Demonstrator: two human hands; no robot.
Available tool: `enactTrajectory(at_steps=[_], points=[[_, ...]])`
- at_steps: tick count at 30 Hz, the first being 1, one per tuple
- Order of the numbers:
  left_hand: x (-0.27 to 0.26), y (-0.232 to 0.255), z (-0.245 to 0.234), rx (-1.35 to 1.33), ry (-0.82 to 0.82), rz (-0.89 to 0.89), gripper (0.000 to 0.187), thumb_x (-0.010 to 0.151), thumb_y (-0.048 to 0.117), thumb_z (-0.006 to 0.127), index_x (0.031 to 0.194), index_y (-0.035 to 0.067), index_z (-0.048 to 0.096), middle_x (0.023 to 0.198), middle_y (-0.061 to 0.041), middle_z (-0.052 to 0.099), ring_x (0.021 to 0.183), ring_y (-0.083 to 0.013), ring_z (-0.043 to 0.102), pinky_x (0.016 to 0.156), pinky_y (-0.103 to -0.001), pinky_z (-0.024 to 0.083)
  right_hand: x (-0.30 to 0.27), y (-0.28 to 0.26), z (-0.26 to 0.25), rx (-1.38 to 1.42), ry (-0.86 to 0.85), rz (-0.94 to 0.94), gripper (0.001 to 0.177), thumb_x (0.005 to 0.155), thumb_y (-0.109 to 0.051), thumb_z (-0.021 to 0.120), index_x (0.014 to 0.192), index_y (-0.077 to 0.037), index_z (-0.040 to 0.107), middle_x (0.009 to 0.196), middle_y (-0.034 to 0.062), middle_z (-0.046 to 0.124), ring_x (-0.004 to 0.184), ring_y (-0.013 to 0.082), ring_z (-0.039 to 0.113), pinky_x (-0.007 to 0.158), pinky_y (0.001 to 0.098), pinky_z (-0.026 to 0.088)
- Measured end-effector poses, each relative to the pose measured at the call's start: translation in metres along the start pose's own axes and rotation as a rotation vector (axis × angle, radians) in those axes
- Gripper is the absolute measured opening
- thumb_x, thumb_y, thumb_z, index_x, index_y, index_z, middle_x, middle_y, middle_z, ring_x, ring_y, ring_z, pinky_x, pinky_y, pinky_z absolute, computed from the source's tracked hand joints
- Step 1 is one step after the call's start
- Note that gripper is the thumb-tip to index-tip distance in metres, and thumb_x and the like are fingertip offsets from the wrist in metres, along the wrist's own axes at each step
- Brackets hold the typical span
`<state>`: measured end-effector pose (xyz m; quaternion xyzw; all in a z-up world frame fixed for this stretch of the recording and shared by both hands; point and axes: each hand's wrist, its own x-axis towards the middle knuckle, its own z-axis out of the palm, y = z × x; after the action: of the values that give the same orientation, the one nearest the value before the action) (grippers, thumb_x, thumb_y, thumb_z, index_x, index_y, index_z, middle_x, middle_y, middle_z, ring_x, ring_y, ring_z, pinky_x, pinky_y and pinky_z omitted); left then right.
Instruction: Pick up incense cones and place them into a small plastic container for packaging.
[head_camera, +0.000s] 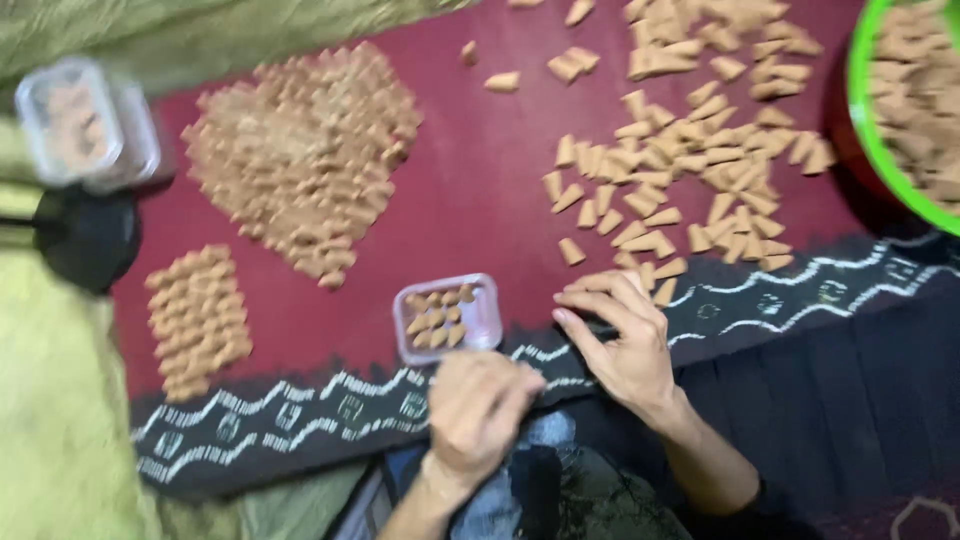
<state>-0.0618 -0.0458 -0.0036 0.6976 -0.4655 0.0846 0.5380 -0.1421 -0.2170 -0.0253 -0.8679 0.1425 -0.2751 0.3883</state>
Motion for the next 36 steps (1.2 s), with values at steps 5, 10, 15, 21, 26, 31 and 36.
enactTrajectory(at_steps=[5, 10, 15, 21, 26, 31, 36], points=[[0.007, 0.007, 0.062, -0.073, -0.284, 0.033, 0.018, 0.096, 0.021, 0.076, 0.094, 0.005, 0.069, 0.088, -0.006, 0.068, 0.083, -0.0248, 0.066, 0.077, -0.036, 0.05, -0.022, 0.029, -0.029, -0.143, 0.105, 0.119, 0.009, 0.093, -0.009, 0.077, 0.101, -0.005, 0.077, 0.098, 0.0072, 0.071, 0.098, 0.0234, 0.065, 0.094, 0.0341, 0.05], [0.026, -0.007, 0.098, 0.03, -0.478, -0.022, 0.023, 0.103, 0.023, 0.065, 0.111, 0.002, 0.065, 0.103, -0.012, 0.068, 0.094, -0.0304, 0.062, 0.076, -0.04, 0.046, -0.035, 0.06, -0.048, -0.207, 0.222, 0.165, 0.009, 0.093, -0.003, 0.077, 0.102, 0.0, 0.075, 0.099, 0.0114, 0.071, 0.097, 0.025, 0.065, 0.091, 0.0344, 0.051], [0.044, -0.026, 0.136, 0.198, -0.373, 0.008, 0.028, 0.094, 0.001, 0.061, 0.122, 0.0, 0.065, 0.104, -0.016, 0.065, 0.102, -0.0377, 0.063, 0.073, -0.042, 0.049, -0.031, 0.081, -0.056, -0.242, 0.345, 0.213, 0.013, 0.091, -0.006, 0.081, 0.104, -0.008, 0.079, 0.096, 0.0098, 0.072, 0.094, 0.0326, 0.069, 0.08, 0.0425, 0.055], [0.038, -0.057, 0.175, 0.27, -0.324, -0.021, 0.041, 0.085, 0.007, 0.073, 0.124, 0.003, 0.064, 0.12, -0.018, 0.063, 0.113, -0.0366, 0.06, 0.087, -0.044, 0.047, -0.021, 0.097, -0.054, -0.29, 0.465, 0.329, 0.02, 0.088, -0.007, 0.084, 0.106, -0.003, 0.076, 0.094, 0.0112, 0.069, 0.079, 0.0248, 0.067, 0.067, 0.0327, 0.053], [0.039, -0.06, 0.172, 0.408, -0.362, -0.013, 0.035, 0.087, 0.006, 0.068, 0.122, 0.008, 0.066, 0.118, -0.011, 0.064, 0.114, -0.0315, 0.058, 0.088, -0.042, 0.044, -0.02, 0.107, -0.049, -0.319, 0.475, 0.358, 0.02, 0.089, -0.01, 0.085, 0.106, -0.003, 0.077, 0.094, 0.0107, 0.067, 0.079, 0.0247, 0.067, 0.067, 0.0321, 0.054], [0.043, -0.06, 0.17, 0.472, -0.384, -0.022, 0.032, 0.089, 0.012, 0.067, 0.121, 0.014, 0.069, 0.115, -0.005, 0.067, 0.108, -0.0256, 0.059, 0.085, -0.039, 0.042, -0.021, 0.113, -0.042, -0.423, 0.499, 0.335, 0.017, 0.088, -0.012, 0.086, 0.102, -0.005, 0.077, 0.095, 0.0066, 0.067, 0.081, 0.0229, 0.068, 0.07, 0.0315, 0.055], [0.039, -0.06, 0.173, 0.418, -0.4, -0.054, 0.032, 0.09, 0.01, 0.063, 0.121, 0.014, 0.069, 0.118, -0.005, 0.069, 0.108, -0.0268, 0.058, 0.083, -0.038, 0.043, -0.025, 0.116, -0.038, -0.506, 0.469, 0.234, 0.01, 0.095, -0.014, 0.08, 0.098, -0.006, 0.074, 0.097, 0.0081, 0.07, 0.091, 0.0294, 0.07, 0.08, 0.0382, 0.055]])
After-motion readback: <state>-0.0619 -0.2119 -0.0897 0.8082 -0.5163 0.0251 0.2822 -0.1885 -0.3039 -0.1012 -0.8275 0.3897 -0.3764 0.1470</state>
